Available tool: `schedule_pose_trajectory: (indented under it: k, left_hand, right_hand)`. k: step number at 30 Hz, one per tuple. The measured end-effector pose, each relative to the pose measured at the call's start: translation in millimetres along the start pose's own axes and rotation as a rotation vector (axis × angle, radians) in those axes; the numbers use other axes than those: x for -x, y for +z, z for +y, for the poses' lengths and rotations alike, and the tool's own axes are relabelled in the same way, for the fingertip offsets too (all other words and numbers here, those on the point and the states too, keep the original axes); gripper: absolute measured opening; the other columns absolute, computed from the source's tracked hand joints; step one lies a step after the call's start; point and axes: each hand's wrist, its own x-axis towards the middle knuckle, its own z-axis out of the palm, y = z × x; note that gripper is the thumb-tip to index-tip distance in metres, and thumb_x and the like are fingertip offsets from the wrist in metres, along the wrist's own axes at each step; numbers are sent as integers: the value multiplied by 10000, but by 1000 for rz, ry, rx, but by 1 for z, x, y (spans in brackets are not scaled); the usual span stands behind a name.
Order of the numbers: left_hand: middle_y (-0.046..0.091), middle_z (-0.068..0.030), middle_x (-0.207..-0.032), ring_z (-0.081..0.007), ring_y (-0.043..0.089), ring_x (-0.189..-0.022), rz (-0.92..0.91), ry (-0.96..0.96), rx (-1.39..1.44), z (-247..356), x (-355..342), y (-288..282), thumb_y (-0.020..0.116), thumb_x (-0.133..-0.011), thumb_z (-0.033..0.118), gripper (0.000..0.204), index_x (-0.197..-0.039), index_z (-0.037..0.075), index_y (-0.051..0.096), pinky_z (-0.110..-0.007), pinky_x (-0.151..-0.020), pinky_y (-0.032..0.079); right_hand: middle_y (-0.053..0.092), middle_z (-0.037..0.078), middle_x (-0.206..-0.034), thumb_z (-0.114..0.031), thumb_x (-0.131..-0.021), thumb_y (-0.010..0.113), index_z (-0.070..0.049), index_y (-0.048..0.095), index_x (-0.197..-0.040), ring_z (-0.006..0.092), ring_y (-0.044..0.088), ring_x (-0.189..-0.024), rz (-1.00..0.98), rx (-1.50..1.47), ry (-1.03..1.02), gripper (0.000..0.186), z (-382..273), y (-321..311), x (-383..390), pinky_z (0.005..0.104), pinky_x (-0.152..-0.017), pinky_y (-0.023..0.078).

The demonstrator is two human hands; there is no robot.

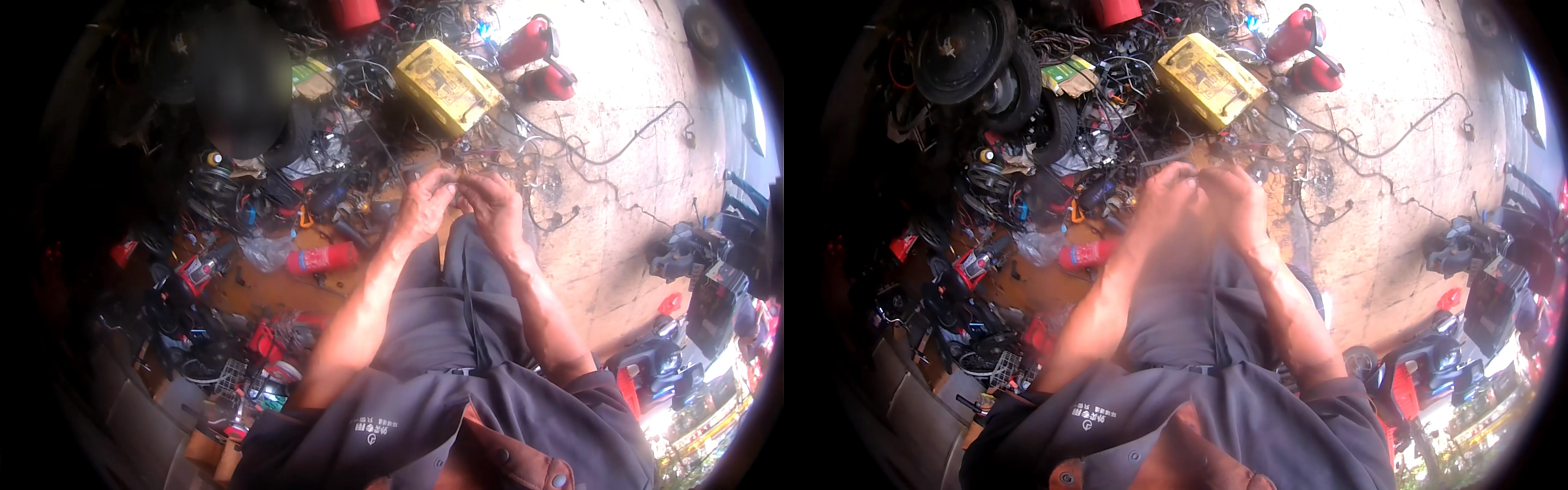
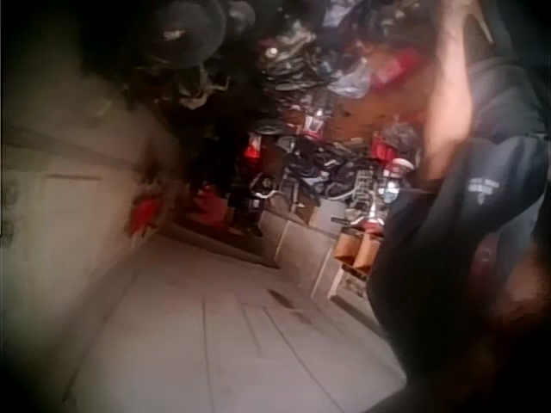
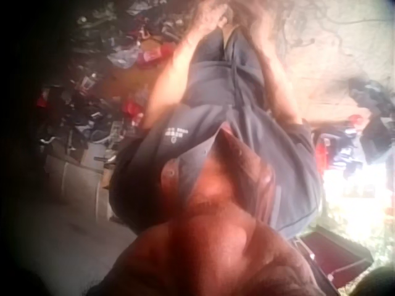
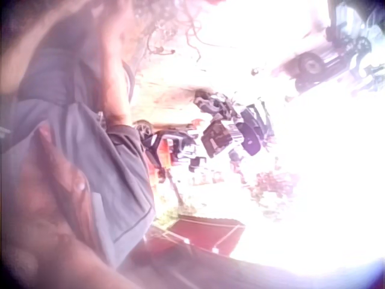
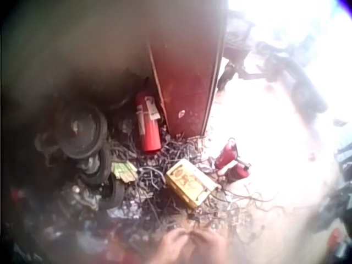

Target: The person picks up a cable from a cluttered floor, holds a connector by hand, and uses their fingers to strip and twist electrical wires.

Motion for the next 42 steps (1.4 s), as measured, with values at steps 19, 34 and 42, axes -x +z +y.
schedule_pose_trajectory:
  k: [19, 34, 42]
  left_hand:
    - [641, -51, -873, -72, 567, -774, -55, -129, -61, -34, -17, 3, 560, -837, 100, 217, -1010, -25, 604, -226, -674, 466]
    - [635, -127, -738, -299, 630, -701, 163, 367, -440, -40, -20, 7, 570, -791, 53, 129, -891, 74, 649, -353, -607, 493]
    - [636, -82, -781, -89, 584, -710, 48, 546, -625, -46, -23, -3, 590, -790, 24, 127, -905, -20, 622, -261, -654, 479]
  right_hand:
    - [593, 78, -800, -255, -821, 606, 21, 595, -948, 162, 571, -742, -216, -482, 691, 303, -6, -20, -10, 280, -692, 469]
    - [551, 159, -826, -156, -827, 480, 0, 575, -867, 292, 566, -771, -366, 72, 295, 187, 0, -20, -17, 346, -670, 452]
    - [544, 146, -766, -119, -826, 495, 6, 582, -829, 312, 561, -722, -347, 106, 104, 152, 25, -7, -14, 349, -645, 459]
